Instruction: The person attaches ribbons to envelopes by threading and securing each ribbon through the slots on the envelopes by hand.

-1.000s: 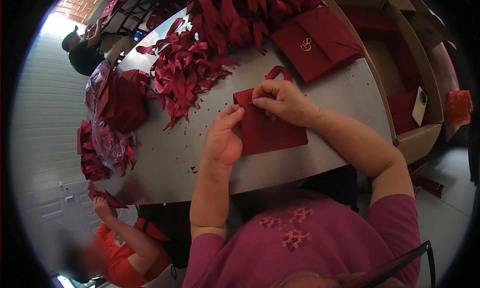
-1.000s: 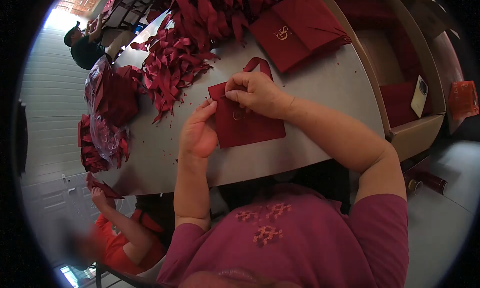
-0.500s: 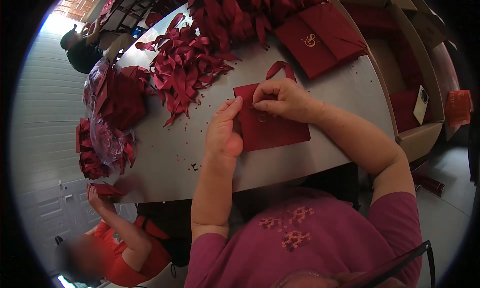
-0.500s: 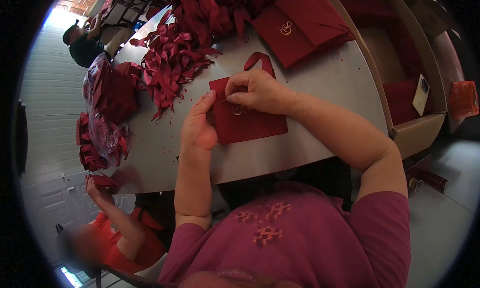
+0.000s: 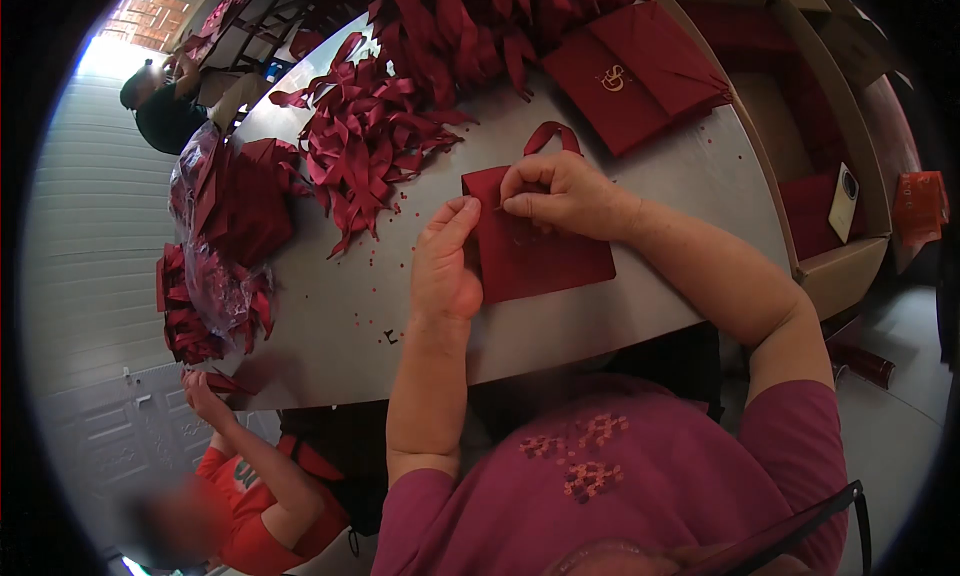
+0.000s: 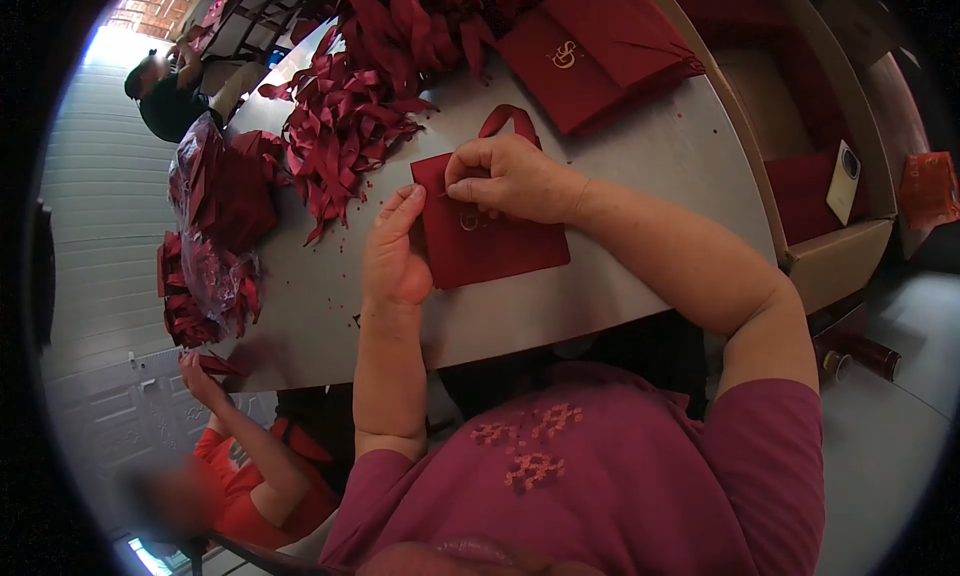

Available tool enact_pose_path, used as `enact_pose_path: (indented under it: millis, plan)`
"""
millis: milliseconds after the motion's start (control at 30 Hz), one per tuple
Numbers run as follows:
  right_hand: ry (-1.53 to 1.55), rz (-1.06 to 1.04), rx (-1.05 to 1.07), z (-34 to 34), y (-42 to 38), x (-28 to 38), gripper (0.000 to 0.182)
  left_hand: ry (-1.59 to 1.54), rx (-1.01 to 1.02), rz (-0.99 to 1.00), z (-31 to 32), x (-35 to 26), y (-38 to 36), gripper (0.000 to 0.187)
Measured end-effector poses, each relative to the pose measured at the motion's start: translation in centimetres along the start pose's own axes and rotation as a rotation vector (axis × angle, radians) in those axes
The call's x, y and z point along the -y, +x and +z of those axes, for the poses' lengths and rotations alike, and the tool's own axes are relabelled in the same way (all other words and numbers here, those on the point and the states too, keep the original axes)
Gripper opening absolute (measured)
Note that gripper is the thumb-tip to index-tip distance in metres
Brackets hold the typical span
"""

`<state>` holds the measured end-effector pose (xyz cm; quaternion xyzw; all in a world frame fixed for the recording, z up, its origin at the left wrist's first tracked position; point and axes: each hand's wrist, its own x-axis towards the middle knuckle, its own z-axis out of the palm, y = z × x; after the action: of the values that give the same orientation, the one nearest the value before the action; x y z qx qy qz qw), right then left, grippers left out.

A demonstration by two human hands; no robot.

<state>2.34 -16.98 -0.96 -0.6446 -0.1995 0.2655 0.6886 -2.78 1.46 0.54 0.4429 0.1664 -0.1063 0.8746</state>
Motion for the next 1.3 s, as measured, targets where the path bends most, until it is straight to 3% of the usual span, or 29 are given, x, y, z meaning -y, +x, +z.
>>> enact_pose_path:
  millis: [133, 367, 433, 567, 633, 833, 1000, 1100, 1167, 1200, 1267, 1300]
  plan:
    - [0.016, 0.016, -0.100, 0.3, 0.1, 0.0, 0.007, 0.036, 0.042, 0.031, -1.2, 0.6, 0.5, 0.011]
    - [-0.054, -0.060, -0.070, 0.4, -0.2, -0.1, 0.007, 0.019, 0.023, 0.054, -1.6, 1.1, 0.8, 0.015]
    - [-0.205, -0.209, -0.015, 0.3, -0.2, -0.3, 0.007, 0.024, 0.010, 0.060, -1.3, 1.2, 0.7, 0.015]
    - [-0.106, -0.137, -0.056, 0.7, -0.2, -0.1, 0.008, 0.033, 0.041, 0.072, -2.0, 1.6, 1.0, 0.017]
    - [-0.132, -0.029, -0.230, 0.8, -0.3, 0.6, 0.009, 0.031, 0.024, 0.078, -1.2, 1.4, 0.6, 0.017]
    - [-0.145, -0.216, -0.117, 0.5, -0.1, -0.4, 0.010, 0.038, -0.017, 0.113, -0.8, 1.4, 0.5, 0.015]
    - [-0.230, -0.156, -0.187, 0.7, -0.2, -0.2, 0.009, 0.096, -0.046, 0.226, -0.2, 1.9, 0.2, 0.012]
    - [-0.344, -0.215, -0.250, 0.7, 0.0, -1.0, 0.011, 0.202, -0.045, 0.303, 0.3, 2.2, -0.2, 0.010]
    - [-0.435, -0.309, -0.259, 0.8, 0.3, -0.6, 0.012, 0.720, -0.165, 0.499, -0.2, 2.5, 0.1, 0.008]
    - [-0.437, -0.257, -0.271, 0.9, -0.1, -0.3, 0.011, 0.804, -0.199, 0.611, 0.0, 2.9, 0.1, 0.007]
    - [-0.384, -0.148, -0.268, 1.0, -0.3, -0.3, 0.011, 1.062, -0.081, 0.795, -0.1, 3.2, 0.2, 0.011]
    - [-0.334, -0.079, -0.259, 0.8, -0.4, -0.4, 0.011, 1.019, -0.049, 0.784, -0.2, 3.2, 0.3, 0.012]
